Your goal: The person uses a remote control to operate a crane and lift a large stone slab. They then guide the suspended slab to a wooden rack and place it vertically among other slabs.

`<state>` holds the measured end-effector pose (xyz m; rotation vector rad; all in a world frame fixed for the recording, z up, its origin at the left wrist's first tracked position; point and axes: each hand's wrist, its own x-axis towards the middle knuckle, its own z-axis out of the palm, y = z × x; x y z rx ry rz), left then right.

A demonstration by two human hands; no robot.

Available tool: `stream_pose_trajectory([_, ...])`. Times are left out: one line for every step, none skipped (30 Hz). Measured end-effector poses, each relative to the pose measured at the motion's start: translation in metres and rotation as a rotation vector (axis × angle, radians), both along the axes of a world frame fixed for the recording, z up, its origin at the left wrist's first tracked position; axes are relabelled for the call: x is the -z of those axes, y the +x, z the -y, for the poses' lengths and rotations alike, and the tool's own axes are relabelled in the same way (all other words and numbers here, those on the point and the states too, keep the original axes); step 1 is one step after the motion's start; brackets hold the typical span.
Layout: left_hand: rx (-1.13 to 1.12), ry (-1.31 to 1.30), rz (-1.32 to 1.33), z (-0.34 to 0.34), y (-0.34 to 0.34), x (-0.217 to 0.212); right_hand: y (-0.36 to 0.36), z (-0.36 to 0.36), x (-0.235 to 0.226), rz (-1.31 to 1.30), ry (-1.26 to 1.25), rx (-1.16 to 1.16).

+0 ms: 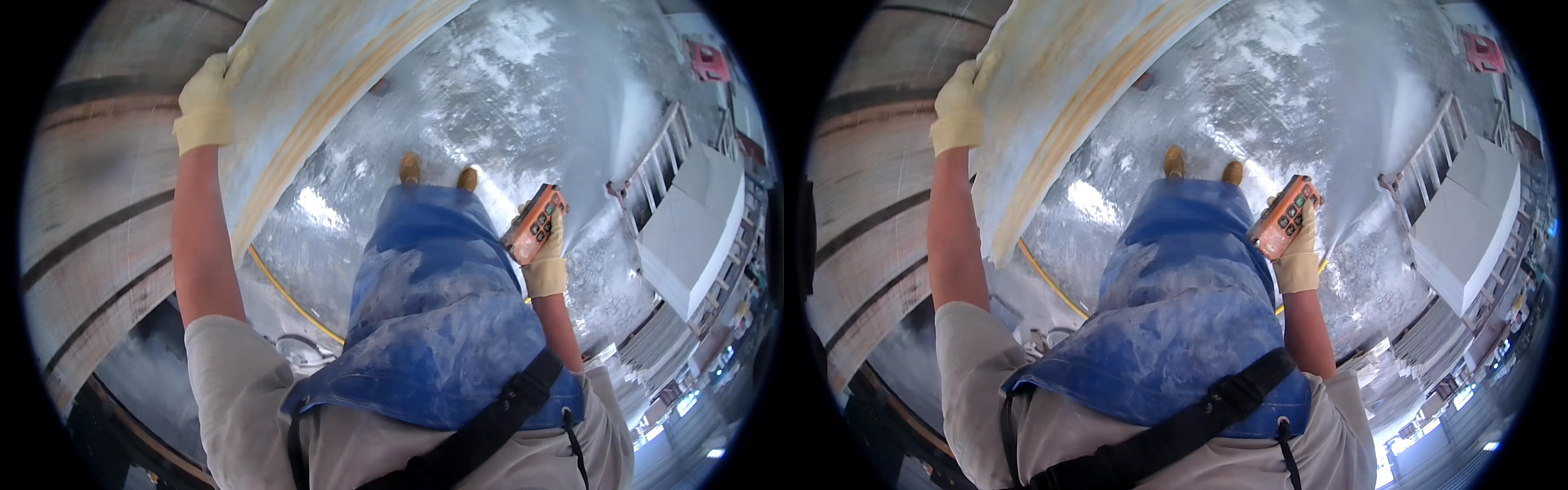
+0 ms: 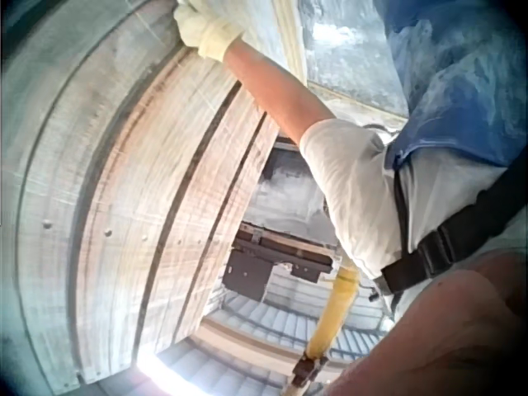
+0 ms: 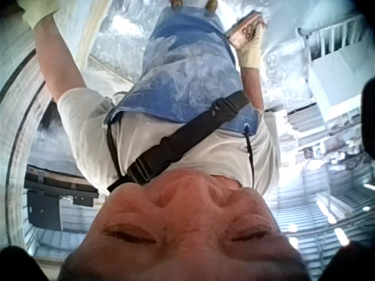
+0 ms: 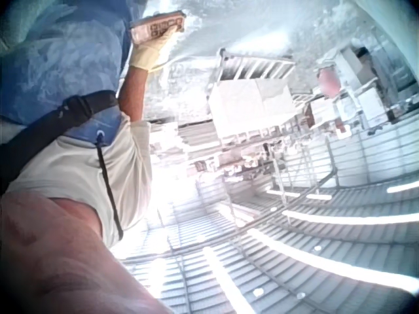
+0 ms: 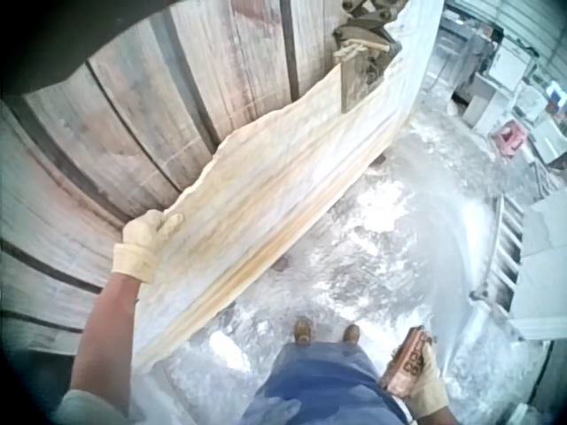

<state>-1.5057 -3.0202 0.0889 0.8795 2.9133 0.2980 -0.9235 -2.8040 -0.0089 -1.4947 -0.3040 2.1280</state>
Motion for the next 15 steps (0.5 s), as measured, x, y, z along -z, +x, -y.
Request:
stream_pose_trajectory([-0.003,-0.006,0.006,-0.003,0.002,0.001,0.001,0.001,0.002,-0.017,0.020,-0.037])
stream_pose_trajectory([-0.006,-0.007,0.014,-0.003,0.006,0.000,0.004,-0.001,0.008,0.000,0.014,-0.030])
stream_pose_trajectory([-0.002,-0.006,0.022,-0.007,0.007,0.001,0.000,-0.002,0.006,0.017,0.009,-0.015])
stream_pose_trajectory([0.008,-0.014,0.015,-0.010,0.005,0.006,-0.003,0.001,-0.001,0.018,0.017,0.003])
stream_pose_trajectory([0.004,-0.024,0.005,-0.007,0.002,0.013,-0.007,0.001,-0.007,-0.004,-0.018,0.026])
stream_pose_trajectory([-0.001,-0.039,-0.010,-0.006,-0.003,0.019,-0.006,0.000,-0.006,-0.034,-0.032,0.035])
stream_pose_trajectory([0.007,-0.058,-0.033,-0.007,-0.008,0.026,-0.002,-0.001,-0.002,-0.065,-0.046,0.043])
stream_pose_trajectory([0.012,-0.078,-0.055,-0.007,-0.013,0.036,0.004,-0.002,0.005,-0.113,-0.071,0.042])
stream_pose_trajectory([0.018,-0.102,-0.079,-0.011,-0.014,0.038,0.005,-0.001,0.007,-0.110,-0.068,0.049])
stream_pose_trajectory([0.020,-0.088,-0.062,-0.015,-0.014,0.039,0.005,-0.001,0.008,-0.106,-0.066,0.055])
stream_pose_trajectory([0.024,-0.081,-0.056,-0.026,-0.014,0.037,0.005,0.000,0.008,-0.099,-0.068,0.060])
stream_pose_trajectory([0.028,-0.075,-0.050,-0.036,-0.013,0.034,0.004,0.001,0.007,-0.091,-0.074,0.063])
stream_pose_trajectory([0.032,-0.068,-0.043,-0.045,-0.012,0.031,0.002,0.001,0.005,-0.079,-0.067,0.076])
stream_pose_trajectory([0.042,-0.071,-0.042,-0.052,-0.014,0.029,0.000,0.001,0.002,-0.069,-0.062,0.085])
stream_pose_trajectory([0.052,-0.074,-0.041,-0.059,-0.016,0.028,-0.001,0.001,-0.001,-0.059,-0.056,0.094])
